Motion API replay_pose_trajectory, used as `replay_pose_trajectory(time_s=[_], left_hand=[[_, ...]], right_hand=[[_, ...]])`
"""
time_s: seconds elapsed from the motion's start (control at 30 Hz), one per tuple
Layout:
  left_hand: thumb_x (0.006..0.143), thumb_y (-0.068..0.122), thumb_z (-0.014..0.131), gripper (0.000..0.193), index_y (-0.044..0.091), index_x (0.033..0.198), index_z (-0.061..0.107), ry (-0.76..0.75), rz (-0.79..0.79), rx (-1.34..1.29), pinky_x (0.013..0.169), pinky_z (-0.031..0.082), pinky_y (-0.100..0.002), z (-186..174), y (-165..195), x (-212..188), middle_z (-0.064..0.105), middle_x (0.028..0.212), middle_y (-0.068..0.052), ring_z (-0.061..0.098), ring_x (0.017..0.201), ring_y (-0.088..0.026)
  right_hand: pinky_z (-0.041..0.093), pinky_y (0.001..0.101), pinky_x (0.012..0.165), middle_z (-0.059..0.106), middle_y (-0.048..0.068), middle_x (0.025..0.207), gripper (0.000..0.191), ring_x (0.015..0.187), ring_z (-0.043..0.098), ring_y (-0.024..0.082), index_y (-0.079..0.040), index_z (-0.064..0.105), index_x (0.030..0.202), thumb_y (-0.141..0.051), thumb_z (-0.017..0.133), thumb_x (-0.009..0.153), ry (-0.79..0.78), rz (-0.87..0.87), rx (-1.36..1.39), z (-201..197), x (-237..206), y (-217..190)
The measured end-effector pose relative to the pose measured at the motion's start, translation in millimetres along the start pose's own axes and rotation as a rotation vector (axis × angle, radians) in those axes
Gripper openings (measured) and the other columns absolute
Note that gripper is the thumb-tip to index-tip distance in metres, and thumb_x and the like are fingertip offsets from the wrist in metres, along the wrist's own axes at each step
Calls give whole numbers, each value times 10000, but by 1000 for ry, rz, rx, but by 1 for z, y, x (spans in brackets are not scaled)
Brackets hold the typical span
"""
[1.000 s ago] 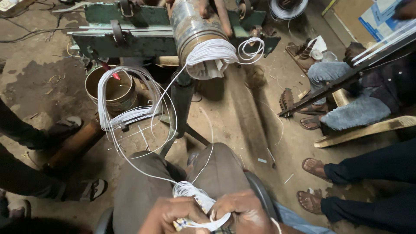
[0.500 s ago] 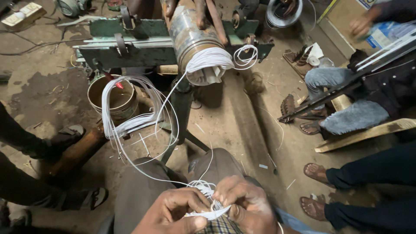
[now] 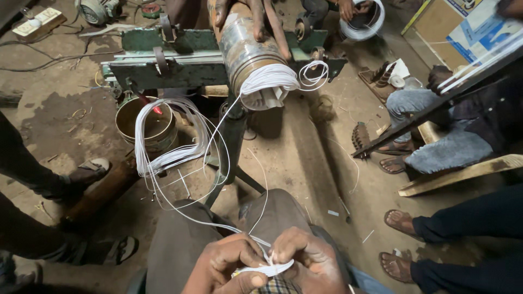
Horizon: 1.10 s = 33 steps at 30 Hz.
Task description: The person winds white wire onto a rotating drum spool on a winding machine, guiding the wire by hand as it lays onto the spool. They then pull off and fold lengths of wire, tie a bundle, and resume guiding wire onto the spool.
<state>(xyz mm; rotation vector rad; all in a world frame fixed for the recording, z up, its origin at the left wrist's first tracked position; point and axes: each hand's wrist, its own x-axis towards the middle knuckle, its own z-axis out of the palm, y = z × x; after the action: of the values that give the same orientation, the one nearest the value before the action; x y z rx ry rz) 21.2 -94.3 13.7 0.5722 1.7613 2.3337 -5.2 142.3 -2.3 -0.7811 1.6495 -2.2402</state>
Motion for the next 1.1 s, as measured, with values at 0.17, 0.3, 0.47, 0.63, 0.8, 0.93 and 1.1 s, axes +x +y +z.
replay_pose_trajectory(time_s=[0.17,0.3,0.47,0.63,0.8,0.93,1.1], left_hand=[[836,202,857,216,8,813,767,42,84,238,636,509,-299,-3,-9,-4,714,768,-76,719,724,-158],[794,212,881,217,25,799,771,134,156,409,517,465,-280,-4,-17,-6,692,678,-52,692,586,-130],[764,185,889,191,37,788,771,192,214,508,504,459,-274,3,-23,-13,678,662,-50,682,573,-131],[764,162,870,177,29,775,755,232,238,453,494,452,-280,3,-31,-14,686,665,-58,677,564,-128],[774,180,883,201,30,756,750,211,199,396,518,422,-278,0,-41,-16,666,654,-44,633,582,-123],[810,167,853,217,16,763,705,173,94,245,597,415,-270,-1,-45,-16,610,719,-37,568,664,-110],[862,113,840,282,12,785,589,-5,-129,15,656,402,-262,-4,-32,-12,566,756,-9,516,743,-75]], right_hand=[[604,324,792,747,149,937,115,895,762,227,15,699,918,-3,812,917,-114,-66,-269,-6,-5,4],[576,260,636,734,111,813,181,734,760,180,27,732,960,66,853,831,-71,-253,-550,-8,-10,10],[587,276,668,685,120,821,189,745,716,195,62,707,1002,95,773,828,-40,-187,-394,2,-18,19],[537,241,584,696,65,721,147,641,701,142,13,706,919,-10,839,860,92,-333,-568,13,-15,29],[521,252,554,693,46,716,164,614,691,138,-29,699,898,-139,815,932,116,-361,-592,17,-14,33],[470,265,507,667,41,679,204,572,650,128,-29,705,892,-211,791,927,74,-302,-645,14,-17,28],[489,292,542,682,72,744,208,631,674,176,-8,683,941,-188,784,966,-66,-244,-581,7,-12,9]])
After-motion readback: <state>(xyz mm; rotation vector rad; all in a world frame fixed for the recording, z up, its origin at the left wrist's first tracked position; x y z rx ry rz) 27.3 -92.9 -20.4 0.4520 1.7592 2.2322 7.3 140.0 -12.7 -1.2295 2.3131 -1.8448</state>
